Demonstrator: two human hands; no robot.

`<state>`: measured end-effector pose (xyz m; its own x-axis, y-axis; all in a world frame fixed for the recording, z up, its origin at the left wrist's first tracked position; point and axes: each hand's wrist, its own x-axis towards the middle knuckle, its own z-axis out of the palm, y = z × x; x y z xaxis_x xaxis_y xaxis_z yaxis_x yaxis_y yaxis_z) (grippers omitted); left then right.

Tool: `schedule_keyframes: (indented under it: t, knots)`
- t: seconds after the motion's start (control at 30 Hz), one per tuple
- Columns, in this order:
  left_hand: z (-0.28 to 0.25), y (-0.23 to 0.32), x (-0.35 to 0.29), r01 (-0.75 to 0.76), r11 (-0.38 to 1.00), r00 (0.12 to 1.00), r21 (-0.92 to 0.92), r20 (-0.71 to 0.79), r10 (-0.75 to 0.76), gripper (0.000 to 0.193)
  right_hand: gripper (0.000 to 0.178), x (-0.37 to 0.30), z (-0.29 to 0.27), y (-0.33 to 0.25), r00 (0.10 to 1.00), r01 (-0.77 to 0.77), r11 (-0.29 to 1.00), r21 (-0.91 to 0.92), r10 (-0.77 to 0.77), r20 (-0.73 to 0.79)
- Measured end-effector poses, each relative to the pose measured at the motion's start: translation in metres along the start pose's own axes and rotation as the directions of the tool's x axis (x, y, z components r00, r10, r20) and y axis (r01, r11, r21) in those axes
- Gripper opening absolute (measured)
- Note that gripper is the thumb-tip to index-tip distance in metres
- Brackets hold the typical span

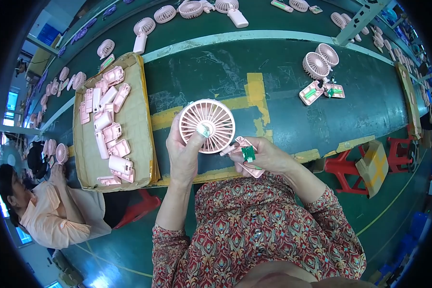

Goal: The person assembles mini handheld fans by picking fan parts from the conveyor belt, fitting the internal wiring and battery into the handle, snapping cover pieces from a tray onto the handles, and placing the assembled fans onto the conveyor belt.

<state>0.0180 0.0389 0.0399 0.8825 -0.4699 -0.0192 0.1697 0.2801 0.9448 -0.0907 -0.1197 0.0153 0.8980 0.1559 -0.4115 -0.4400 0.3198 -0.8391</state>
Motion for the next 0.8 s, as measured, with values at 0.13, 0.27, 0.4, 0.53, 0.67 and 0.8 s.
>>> schedule_keyframes:
  t: [0.13,0.27,0.4,0.53,0.67,0.8]
  knots:
    - [0.003,-0.007,0.0,-0.013,0.995,1.0,0.094,0.002,0.013,0.05,0.031,-0.008,0.008,-0.005,0.999,0.04,0.998,0.052,-0.039,-0.017]
    - [0.005,-0.009,0.0,-0.009,0.989,1.0,0.146,0.007,0.009,0.052,0.03,-0.008,0.01,-0.002,0.999,0.048,0.998,0.049,-0.046,-0.029]
    - [0.005,-0.011,0.0,-0.022,0.988,1.0,0.15,0.019,0.019,0.052,0.029,-0.007,0.013,0.0,0.996,0.062,0.998,0.016,-0.061,-0.07]
    - [0.004,-0.013,0.003,0.007,0.984,0.999,0.177,0.041,-0.015,0.054,0.03,-0.006,0.011,0.002,0.988,0.103,0.995,-0.007,-0.103,-0.113]
    - [0.0,-0.021,0.003,-0.377,0.558,0.898,0.739,0.144,0.416,0.06,0.029,-0.003,0.012,0.001,0.958,0.066,0.992,-0.109,-0.093,-0.271]
    - [0.027,-0.014,-0.017,-0.507,0.365,0.841,0.781,0.356,0.408,0.041,0.014,0.008,-0.004,0.022,0.909,0.132,0.937,-0.323,-0.244,-0.339]
